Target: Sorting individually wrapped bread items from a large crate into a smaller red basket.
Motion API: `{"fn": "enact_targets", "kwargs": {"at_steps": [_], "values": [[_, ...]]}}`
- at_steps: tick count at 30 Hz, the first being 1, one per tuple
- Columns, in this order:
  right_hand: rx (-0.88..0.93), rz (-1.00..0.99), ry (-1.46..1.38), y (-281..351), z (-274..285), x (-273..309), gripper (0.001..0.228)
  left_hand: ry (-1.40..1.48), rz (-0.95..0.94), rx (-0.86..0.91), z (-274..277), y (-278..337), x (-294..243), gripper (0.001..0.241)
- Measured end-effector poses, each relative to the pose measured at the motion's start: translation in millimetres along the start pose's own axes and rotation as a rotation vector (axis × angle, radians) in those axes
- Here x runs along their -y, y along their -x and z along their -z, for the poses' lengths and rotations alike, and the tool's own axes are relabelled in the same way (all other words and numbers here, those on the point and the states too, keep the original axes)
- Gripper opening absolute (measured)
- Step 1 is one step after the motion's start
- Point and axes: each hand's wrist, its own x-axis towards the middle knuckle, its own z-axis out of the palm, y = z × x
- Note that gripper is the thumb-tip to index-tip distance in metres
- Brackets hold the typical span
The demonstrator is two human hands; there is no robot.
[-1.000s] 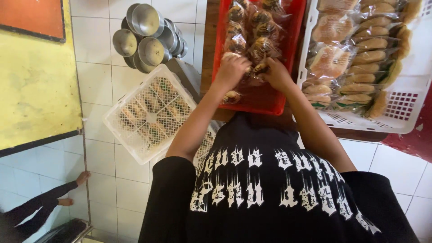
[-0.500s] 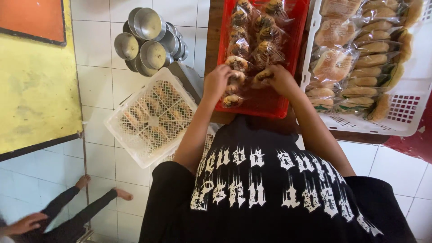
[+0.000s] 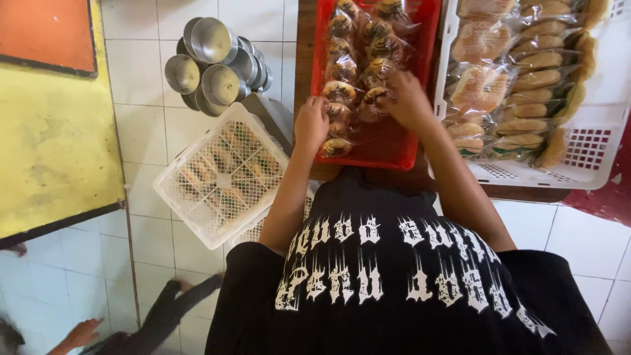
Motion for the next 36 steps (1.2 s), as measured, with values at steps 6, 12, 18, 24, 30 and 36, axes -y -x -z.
{"fn": "enact_targets", "kwargs": {"at_steps": [6, 12, 18, 24, 30, 36], "values": [[-0.334, -0.364, -0.230, 57, 85, -131, 0.029, -0.329, -0.003, -0.116, 17, 6, -50, 0.042], [-0.393, -0.549, -0.213, 121, 77, -216, 0.044, -0.227, -0.221, -0.198, -54, 1, -68, 0.037], [-0.349, -0.699, -0.657, 113, 86, -185, 0.055, 0.110, -0.336, -0.047, -44, 28, -142, 0.029], [-0.226, -0.556, -1.312, 119, 110, -144, 0.044, 0.461, -0.372, 0.005, -74, 56, -164, 0.031], [-0.331, -0.437, -1.665, 134, 93, -67, 0.051, 0.776, -0.136, 0.139, -89, 64, -181, 0.062], [0.054, -0.570, -1.364, 147, 59, -29, 0.045, 1.026, 0.121, -0.076, -107, 53, -171, 0.083]]}}
